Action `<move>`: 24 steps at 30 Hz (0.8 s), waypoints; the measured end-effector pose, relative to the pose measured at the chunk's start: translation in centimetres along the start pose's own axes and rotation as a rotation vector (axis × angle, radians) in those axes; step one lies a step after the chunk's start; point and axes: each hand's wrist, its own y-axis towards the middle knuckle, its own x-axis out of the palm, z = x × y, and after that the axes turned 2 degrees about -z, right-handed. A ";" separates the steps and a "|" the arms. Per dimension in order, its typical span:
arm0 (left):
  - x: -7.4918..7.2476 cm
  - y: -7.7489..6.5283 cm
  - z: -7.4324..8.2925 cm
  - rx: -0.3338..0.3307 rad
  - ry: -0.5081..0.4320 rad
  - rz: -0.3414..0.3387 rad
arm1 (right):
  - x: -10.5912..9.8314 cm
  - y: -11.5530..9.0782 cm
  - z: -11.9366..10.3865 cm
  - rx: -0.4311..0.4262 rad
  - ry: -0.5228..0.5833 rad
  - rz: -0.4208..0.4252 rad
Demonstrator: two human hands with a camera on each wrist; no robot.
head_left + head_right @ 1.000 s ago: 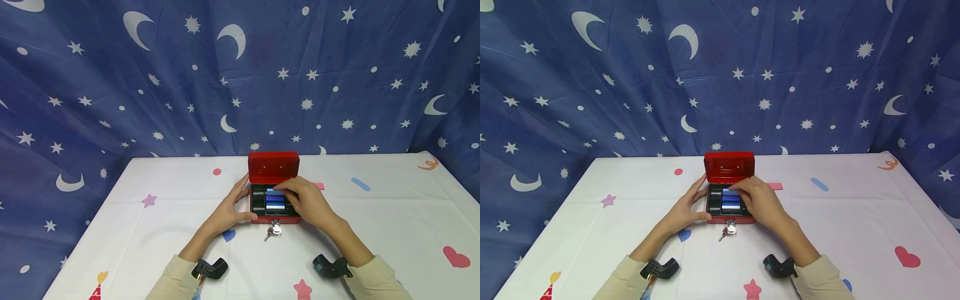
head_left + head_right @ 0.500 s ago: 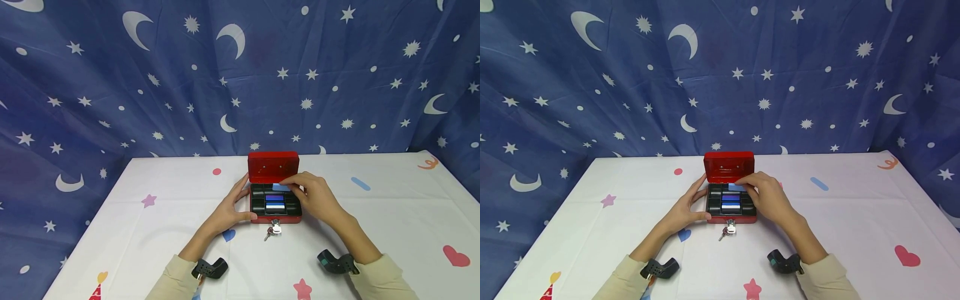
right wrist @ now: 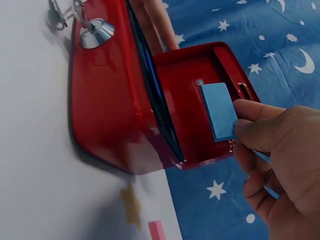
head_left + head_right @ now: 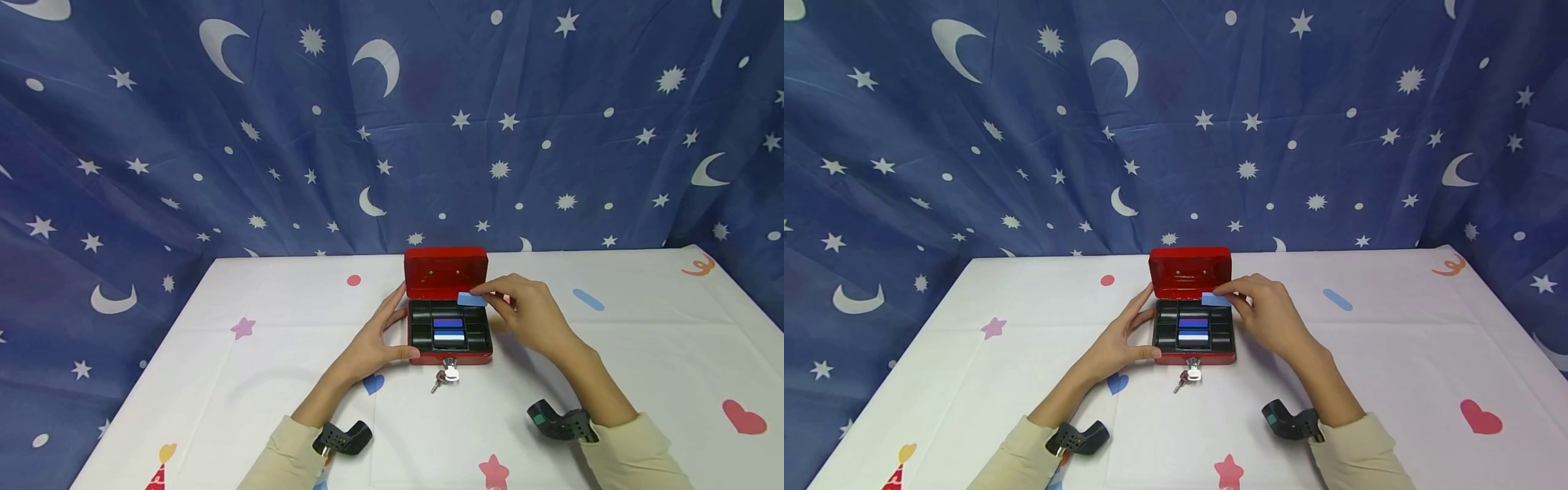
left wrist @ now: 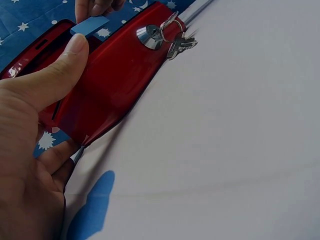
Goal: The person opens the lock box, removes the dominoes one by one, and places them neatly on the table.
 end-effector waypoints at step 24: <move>-0.1 -0.3 1.5 0.010 -0.006 -0.034 | -0.9 -0.1 0.9 0.015 -0.001 -0.018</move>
